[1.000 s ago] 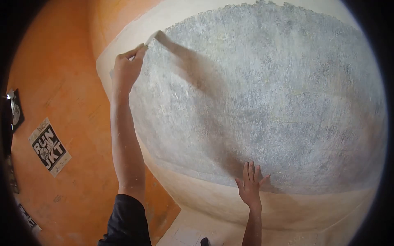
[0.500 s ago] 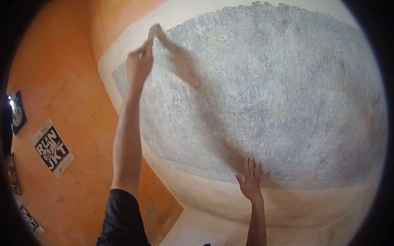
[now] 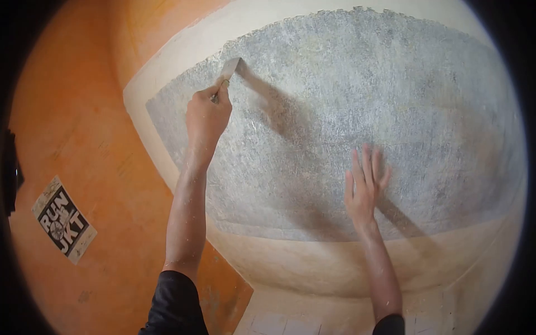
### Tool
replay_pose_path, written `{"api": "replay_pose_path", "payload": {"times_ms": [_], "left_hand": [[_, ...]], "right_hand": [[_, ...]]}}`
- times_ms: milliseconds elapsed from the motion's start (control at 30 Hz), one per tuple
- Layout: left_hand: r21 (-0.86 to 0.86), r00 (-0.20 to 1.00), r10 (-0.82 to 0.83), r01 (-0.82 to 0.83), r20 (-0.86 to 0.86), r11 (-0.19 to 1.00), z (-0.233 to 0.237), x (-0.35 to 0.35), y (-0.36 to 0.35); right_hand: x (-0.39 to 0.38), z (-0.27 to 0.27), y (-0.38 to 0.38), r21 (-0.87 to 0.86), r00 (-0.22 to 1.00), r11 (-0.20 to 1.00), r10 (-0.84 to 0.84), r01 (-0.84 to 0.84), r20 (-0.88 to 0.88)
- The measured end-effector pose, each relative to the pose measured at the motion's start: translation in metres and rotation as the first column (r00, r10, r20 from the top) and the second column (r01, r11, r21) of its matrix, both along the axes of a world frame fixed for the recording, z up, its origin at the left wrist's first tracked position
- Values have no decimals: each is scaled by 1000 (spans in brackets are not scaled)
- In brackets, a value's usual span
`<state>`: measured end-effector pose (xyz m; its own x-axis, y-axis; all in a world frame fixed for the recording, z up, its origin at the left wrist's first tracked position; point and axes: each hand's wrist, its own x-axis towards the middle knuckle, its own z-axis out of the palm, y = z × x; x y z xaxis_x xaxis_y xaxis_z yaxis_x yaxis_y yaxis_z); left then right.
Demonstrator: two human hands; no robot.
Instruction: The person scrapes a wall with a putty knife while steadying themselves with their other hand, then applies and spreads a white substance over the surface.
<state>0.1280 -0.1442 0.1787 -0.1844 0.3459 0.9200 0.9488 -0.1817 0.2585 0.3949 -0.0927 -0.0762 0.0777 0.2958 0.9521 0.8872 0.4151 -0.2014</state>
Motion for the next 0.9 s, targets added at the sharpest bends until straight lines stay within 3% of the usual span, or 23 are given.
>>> {"api": "replay_pose_path", "payload": {"times_ms": [67,100,200,267,333,400,533,567,667,733,800,900], "left_hand": [[-59,984,-97,107,151,993,16,-1,-1],[13,986,-126,125,111,992,18,-3,4],[-20,993,-82,84,86,996,9,-17,4],[-43,991,-117,120,68,992,-17,-35,-6],[-54,987,-157,158,27,986,-22,-42,-3],[-26,979,-197,198,51,980,-19,-49,1],[-58,995,-58,63,80,996,17,-34,6],[-62,983,-144,151,111,987,19,-42,3],[-56,990,-121,124,68,991,0,-48,-1],[-107,994,-77,85,76,991,14,-46,3],[-12,996,-75,75,55,997,25,-46,8],[-90,992,-104,110,72,990,3,-48,-1]], "right_hand": [[-16,33,13,71,999,997,-14,11,48],[-30,47,19,96,996,995,-13,4,90],[-62,66,37,112,984,993,-47,28,172],[-67,57,49,113,970,992,-78,53,228],[-61,45,59,182,932,966,-231,185,278],[-61,41,61,201,932,962,-237,185,274],[-58,42,63,198,926,961,-247,195,285],[-57,42,62,190,926,963,-240,190,292],[-58,41,63,209,927,960,-244,189,285],[-59,41,64,219,928,956,-250,192,277],[-59,41,64,218,926,957,-250,192,282],[-57,41,64,231,919,952,-265,201,293]]}}
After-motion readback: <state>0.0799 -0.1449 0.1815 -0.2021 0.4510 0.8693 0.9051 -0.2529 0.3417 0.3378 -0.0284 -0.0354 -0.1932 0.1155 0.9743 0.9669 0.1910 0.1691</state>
